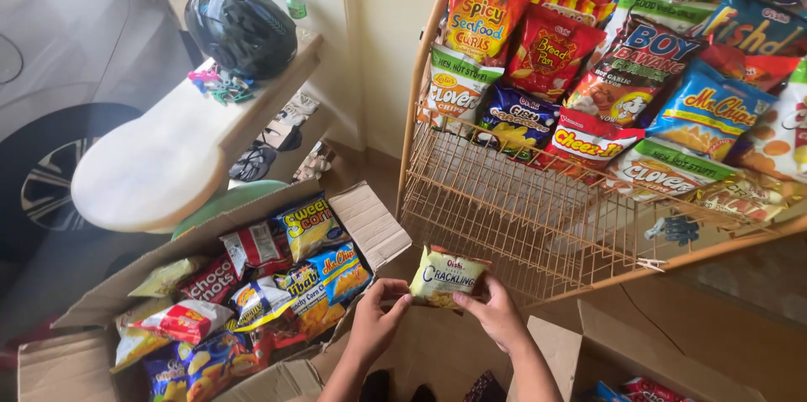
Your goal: Stocking and organizing various snack bags from boxes onto a wire display rack.
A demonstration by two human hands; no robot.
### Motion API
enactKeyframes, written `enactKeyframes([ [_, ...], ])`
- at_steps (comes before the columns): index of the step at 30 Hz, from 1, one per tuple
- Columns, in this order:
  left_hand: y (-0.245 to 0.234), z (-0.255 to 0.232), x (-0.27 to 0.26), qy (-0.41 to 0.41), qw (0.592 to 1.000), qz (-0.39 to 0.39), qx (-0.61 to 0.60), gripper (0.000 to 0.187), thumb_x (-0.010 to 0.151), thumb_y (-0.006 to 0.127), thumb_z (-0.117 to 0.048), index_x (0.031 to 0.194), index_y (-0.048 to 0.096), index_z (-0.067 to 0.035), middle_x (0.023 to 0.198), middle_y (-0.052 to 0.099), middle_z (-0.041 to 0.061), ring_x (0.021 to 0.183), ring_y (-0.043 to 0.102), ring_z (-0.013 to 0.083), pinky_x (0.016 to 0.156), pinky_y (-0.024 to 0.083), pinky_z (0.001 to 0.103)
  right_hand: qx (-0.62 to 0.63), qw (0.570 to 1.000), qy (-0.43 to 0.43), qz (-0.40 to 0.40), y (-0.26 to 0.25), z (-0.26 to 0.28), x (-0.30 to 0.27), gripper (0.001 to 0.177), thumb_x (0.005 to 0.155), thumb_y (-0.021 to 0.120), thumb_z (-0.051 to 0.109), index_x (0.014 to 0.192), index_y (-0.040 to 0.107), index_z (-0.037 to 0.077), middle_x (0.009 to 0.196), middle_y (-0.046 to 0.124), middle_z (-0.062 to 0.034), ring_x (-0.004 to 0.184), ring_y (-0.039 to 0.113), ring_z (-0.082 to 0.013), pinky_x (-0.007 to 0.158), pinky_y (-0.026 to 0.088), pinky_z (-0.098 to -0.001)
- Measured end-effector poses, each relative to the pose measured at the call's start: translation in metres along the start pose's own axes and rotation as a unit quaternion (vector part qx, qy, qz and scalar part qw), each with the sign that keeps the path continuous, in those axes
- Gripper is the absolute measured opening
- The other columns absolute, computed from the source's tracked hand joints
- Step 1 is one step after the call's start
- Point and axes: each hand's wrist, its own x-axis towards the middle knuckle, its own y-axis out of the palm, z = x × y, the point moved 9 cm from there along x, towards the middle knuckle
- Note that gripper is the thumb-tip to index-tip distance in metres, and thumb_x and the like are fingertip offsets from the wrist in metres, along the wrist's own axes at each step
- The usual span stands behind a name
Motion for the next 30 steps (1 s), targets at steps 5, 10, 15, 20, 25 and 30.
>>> enactKeyframes([
  [5, 0.015, -0.019, -0.008, 0.033, 0.998, -0.014, 0.045, 0.025, 0.087, 0.075, -0.015, 0.109, 0.069, -0.005, 0.104, 0.073, 0.005, 0.097, 0.071, 0.0164, 0.079, 0.059, 0.031, -0.001, 1.0, -0.008, -0.009, -0.017, -0.013, 0.006, 0.058, 0.08, 0.082, 0.023, 0.13, 0.061, 0.003, 0.122, 0.072, -0.0102, 0.114, 0.067, -0.0223, 0.101, 0.053, -0.0386],
  [10, 0.026, -0.041, -0.015, 0.072, 0.989, -0.022, 0.124, 0.024, 0.085, 0.075, -0.015, 0.108, 0.07, -0.008, 0.109, 0.069, 0.006, 0.103, 0.069, 0.0214, 0.082, 0.058, 0.035, 0.011, 1.0, 0.014, -0.025, -0.03, -0.034, 0.015, 0.053, 0.081, 0.082, 0.022, 0.126, 0.062, 0.003, 0.119, 0.072, -0.0109, 0.112, 0.067, -0.0222, 0.099, 0.055, -0.0379],
  [15, 0.028, -0.046, -0.021, 0.083, 0.988, -0.018, 0.128, 0.028, 0.086, 0.074, -0.016, 0.113, 0.068, -0.01, 0.116, 0.067, 0.006, 0.11, 0.068, 0.0229, 0.086, 0.058, 0.038, -0.008, 0.998, -0.057, -0.026, -0.02, 0.008, 0.008, 0.052, 0.082, 0.081, 0.022, 0.127, 0.062, 0.002, 0.117, 0.073, -0.0105, 0.108, 0.068, -0.0215, 0.096, 0.056, -0.038],
  [20, 0.022, -0.063, -0.015, 0.118, 0.984, 0.003, 0.132, 0.034, 0.085, 0.075, -0.015, 0.118, 0.066, -0.011, 0.131, 0.062, 0.006, 0.119, 0.065, 0.0242, 0.09, 0.057, 0.04, -0.053, 0.994, -0.081, -0.042, -0.011, 0.02, 0.004, 0.053, 0.082, 0.081, 0.022, 0.129, 0.061, 0.006, 0.118, 0.074, -0.0087, 0.113, 0.068, -0.021, 0.1, 0.054, -0.0365],
  [25, 0.008, -0.081, 0.0, 0.162, 0.976, 0.019, 0.144, 0.04, 0.085, 0.075, -0.014, 0.124, 0.063, -0.011, 0.14, 0.057, 0.008, 0.124, 0.062, 0.0254, 0.094, 0.056, 0.041, -0.052, 0.993, -0.095, -0.05, 0.002, 0.035, 0.013, 0.056, 0.083, 0.08, 0.02, 0.133, 0.058, 0.007, 0.121, 0.073, -0.0089, 0.115, 0.069, -0.0212, 0.101, 0.054, -0.0368],
  [30, 0.006, -0.082, 0.015, 0.218, 0.963, 0.061, 0.146, 0.044, 0.087, 0.075, -0.014, 0.127, 0.058, -0.007, 0.14, 0.059, 0.012, 0.127, 0.061, 0.0298, 0.104, 0.05, 0.039, -0.016, 0.99, -0.126, -0.066, 0.01, 0.038, 0.032, 0.049, 0.086, 0.077, 0.017, 0.13, 0.058, 0.005, 0.125, 0.069, -0.0109, 0.117, 0.067, -0.0223, 0.104, 0.055, -0.038],
])
